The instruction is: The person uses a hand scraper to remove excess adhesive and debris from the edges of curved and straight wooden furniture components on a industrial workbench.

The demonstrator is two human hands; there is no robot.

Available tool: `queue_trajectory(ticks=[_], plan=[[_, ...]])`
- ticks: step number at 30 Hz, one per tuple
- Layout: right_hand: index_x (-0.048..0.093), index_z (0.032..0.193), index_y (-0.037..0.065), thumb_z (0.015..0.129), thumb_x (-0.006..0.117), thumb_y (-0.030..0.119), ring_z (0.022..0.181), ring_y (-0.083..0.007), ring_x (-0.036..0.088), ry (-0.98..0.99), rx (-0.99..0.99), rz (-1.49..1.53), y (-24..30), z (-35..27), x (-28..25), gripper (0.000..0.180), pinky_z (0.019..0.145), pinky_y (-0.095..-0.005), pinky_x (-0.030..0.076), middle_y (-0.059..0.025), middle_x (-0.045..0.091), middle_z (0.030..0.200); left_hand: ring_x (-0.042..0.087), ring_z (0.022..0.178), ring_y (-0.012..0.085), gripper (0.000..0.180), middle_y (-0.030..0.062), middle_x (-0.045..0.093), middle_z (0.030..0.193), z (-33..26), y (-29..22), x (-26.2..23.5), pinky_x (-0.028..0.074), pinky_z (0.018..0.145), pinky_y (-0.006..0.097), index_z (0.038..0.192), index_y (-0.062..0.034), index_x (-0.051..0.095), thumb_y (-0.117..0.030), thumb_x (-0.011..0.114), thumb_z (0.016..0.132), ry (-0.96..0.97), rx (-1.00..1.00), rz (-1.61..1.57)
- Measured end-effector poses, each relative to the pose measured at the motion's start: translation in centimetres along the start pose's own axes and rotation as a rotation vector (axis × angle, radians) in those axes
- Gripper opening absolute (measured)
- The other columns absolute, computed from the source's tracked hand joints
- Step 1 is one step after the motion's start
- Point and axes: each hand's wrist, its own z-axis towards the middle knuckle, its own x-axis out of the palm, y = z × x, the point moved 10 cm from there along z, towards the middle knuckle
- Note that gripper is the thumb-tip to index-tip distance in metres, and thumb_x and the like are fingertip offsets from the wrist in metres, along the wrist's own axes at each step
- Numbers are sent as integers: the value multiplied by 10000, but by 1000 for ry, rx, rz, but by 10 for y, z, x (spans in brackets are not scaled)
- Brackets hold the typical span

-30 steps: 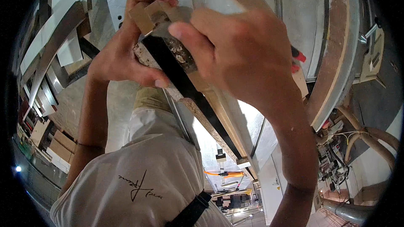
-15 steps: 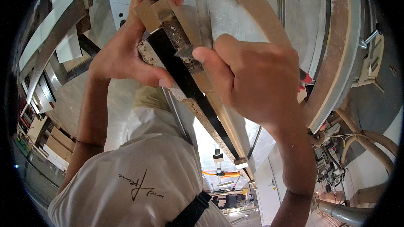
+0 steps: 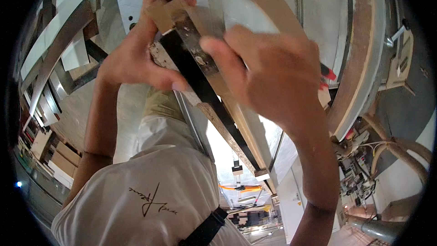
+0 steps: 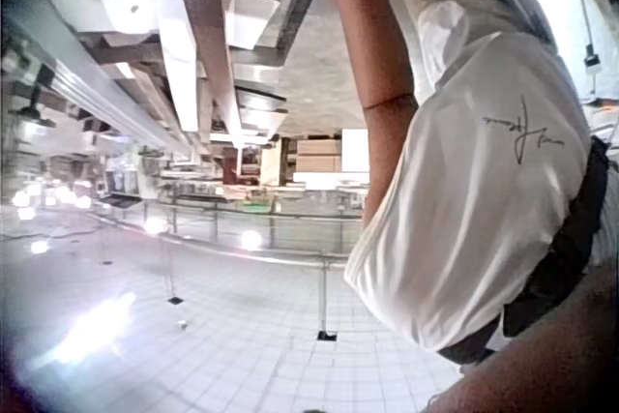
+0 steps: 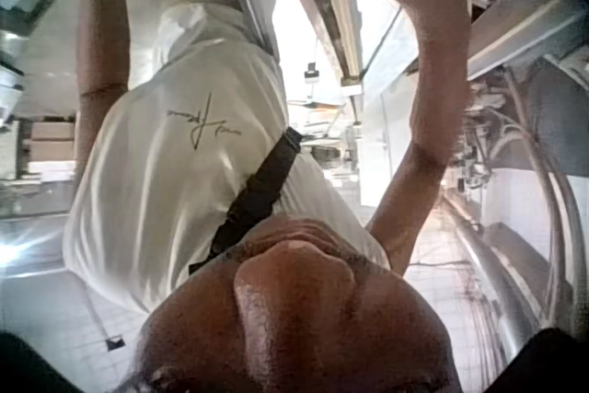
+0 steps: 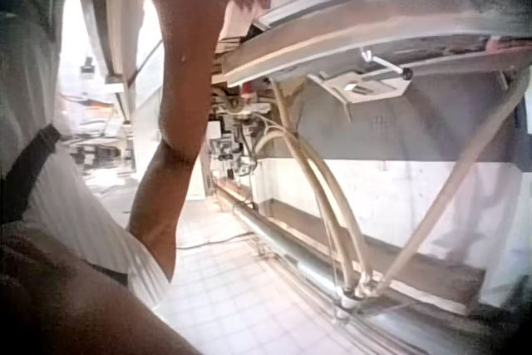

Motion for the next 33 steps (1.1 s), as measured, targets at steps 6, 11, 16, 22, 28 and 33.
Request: queue_trajectory(ticks=[6,11,16,22,28,33], plan=[[595,670,131,950,723,337,387,-196,533,84,-14,-71,0,-18,3,370,416,-362,391,-32,514,457,383,1405,267,1153,70,343,1455,3,2,3,378,1141,409,1493,-68,381,-428,976,574,-4,-79,-54],[593,675,84,977,700,402,425,-140,509,165,158,85,-7,-59,6,452,449,-312,407,-3,525,498,400,1394,271,1145,77,377,1453,-2,-3,0,361,1152,405,1514,-73,326,-424,955,623,-19,-203,-76],[711,965,52,812,877,447,577,-87,527,-64,671,566,-20,-141,2,455,534,-282,445,4,600,654,387,1431,305,1113,109,374,1492,-7,-7,3,313,1195,424,1545,-77,269,-350,922,686,-143,-254,-214],[734,1086,29,623,971,191,807,-233,699,-194,754,206,-3,-246,-18,544,662,-331,554,-115,727,963,350,1475,334,1066,178,329,1555,-10,-11,13,339,1189,450,1594,-83,187,-193,834,753,-408,-278,-213],[748,1106,53,649,943,290,868,-272,744,-96,809,112,30,-321,-5,551,753,-359,591,-124,759,1033,439,1357,322,1065,187,397,1476,-8,-16,9,394,1129,428,1599,-63,142,-196,828,796,-389,-294,-270],[760,1113,44,679,929,295,727,-273,718,-158,853,43,41,-345,-8,529,700,-349,574,-134,766,944,576,1169,245,1072,155,567,1266,-12,-26,1,462,1050,381,1567,-1,118,-182,849,805,-460,-291,-160]])
